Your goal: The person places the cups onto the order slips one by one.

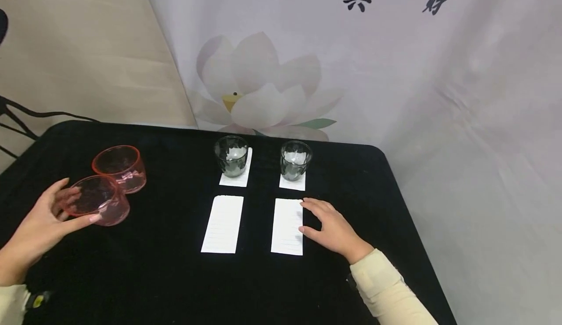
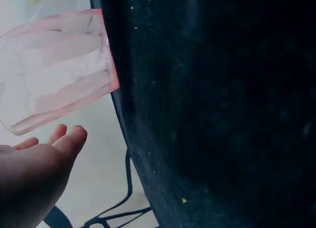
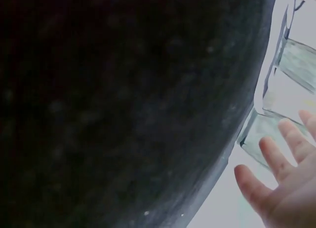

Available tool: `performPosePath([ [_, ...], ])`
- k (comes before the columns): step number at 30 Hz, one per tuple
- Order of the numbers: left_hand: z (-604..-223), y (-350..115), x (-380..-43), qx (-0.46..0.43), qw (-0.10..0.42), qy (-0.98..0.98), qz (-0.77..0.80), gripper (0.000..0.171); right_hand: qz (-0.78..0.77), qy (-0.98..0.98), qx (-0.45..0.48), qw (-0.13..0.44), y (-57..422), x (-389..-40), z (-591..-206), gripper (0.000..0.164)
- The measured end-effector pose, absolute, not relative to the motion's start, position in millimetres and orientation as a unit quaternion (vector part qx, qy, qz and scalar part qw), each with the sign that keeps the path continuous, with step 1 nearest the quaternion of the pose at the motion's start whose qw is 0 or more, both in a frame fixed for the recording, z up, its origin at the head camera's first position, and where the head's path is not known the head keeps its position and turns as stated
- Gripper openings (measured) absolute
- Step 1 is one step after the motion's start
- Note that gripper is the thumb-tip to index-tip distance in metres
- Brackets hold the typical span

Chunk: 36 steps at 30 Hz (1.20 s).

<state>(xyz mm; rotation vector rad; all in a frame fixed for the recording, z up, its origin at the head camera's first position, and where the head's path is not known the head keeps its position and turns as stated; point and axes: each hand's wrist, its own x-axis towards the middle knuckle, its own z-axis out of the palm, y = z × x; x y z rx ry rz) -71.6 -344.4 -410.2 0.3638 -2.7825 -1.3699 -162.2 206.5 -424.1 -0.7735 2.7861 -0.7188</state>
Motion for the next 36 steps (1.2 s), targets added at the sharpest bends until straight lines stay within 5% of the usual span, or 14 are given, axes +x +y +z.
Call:
performPosePath([
  [36,-417.7,-344.7,-74.6,0.095,0.003,-0.914,-0.394,0.094,-0.109,0.944,-0.278,0.143,204.8,-158.1,-429.8,0.063],
])
